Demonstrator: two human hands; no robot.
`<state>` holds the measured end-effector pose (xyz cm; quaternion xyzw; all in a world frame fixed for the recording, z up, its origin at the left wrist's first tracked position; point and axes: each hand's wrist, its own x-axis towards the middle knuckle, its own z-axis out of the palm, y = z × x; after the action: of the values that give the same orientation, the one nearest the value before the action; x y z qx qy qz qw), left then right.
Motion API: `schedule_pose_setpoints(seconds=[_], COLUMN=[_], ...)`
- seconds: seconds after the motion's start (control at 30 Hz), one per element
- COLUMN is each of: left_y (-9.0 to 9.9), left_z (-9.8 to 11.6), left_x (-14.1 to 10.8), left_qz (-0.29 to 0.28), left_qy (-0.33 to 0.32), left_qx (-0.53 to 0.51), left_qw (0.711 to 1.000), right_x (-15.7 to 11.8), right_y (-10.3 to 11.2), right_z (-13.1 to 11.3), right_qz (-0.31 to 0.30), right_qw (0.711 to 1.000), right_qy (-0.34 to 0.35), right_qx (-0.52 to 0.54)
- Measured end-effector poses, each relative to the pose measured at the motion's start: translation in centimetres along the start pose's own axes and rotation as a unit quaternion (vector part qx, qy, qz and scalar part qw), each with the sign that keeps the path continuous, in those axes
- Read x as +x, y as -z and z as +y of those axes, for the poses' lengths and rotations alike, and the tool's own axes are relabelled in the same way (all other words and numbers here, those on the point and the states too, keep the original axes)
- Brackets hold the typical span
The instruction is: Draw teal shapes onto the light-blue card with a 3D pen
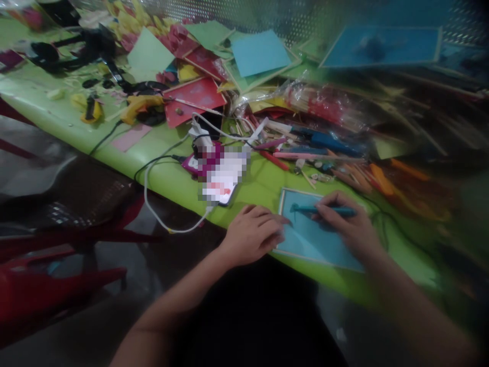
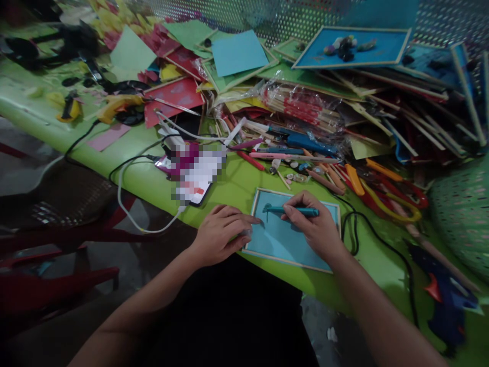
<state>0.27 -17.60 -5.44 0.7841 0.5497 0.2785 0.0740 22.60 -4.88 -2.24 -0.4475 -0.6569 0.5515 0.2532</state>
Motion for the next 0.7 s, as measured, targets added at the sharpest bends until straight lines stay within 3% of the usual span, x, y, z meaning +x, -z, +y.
schedule_pose_setpoints(seconds=[0.7], left_y=[-0.08], left_z=[-0.03], left_x=[0.0], left_qz=[0.003], left_qy=[0.0], left_qx=[0.004], left_qw=[1.0], right_x=[0.0], right_y=[-0.07], right_z=[0.08], right_qz=[-0.006], right_qw=[1.0], right_qy=[0.0], right_qx=[-0.003])
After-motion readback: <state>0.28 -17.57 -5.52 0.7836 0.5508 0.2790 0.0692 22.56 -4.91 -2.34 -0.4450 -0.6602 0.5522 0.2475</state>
